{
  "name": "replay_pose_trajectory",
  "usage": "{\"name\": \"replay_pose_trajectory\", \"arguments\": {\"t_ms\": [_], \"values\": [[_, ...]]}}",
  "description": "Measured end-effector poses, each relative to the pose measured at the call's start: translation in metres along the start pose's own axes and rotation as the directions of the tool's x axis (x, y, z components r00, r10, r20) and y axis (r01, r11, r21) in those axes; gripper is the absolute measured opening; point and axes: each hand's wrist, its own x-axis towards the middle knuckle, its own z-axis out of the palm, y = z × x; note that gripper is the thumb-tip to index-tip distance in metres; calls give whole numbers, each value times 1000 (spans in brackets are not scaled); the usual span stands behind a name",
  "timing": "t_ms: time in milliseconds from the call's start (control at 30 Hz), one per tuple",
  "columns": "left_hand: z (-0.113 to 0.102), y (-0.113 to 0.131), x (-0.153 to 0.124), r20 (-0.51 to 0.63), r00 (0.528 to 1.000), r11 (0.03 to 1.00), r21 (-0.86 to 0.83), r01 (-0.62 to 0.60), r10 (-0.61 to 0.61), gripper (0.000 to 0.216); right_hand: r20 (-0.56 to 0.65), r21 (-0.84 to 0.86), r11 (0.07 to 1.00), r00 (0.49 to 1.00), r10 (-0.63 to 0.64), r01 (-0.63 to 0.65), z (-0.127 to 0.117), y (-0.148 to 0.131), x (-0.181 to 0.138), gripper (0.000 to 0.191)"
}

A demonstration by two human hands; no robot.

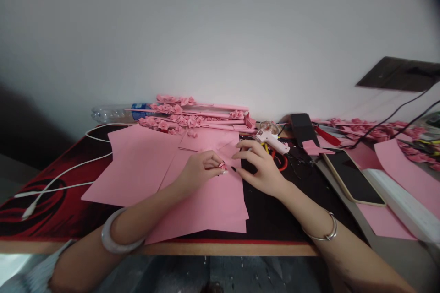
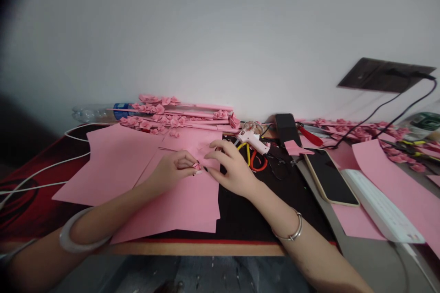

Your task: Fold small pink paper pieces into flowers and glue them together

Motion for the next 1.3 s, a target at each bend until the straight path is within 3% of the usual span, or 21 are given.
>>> {"name": "replay_pose_trajectory", "arguments": {"t_ms": [400, 1067, 1300], "values": [[1, -2, 0, 31, 1000, 999, 46, 6, -7, 16, 89, 112, 993, 996, 19, -29, 14, -4, -2, 16], [0, -9, 2, 36, 999, 999, 40, -5, 3, 13, 26, 99, 993, 998, 55, -57, 22, -7, -4, 17], [1, -2, 0, 22, 999, 998, -56, 40, -39, 13, 27, 141, 987, 997, 74, -77, 19, -6, -4, 24]]}}
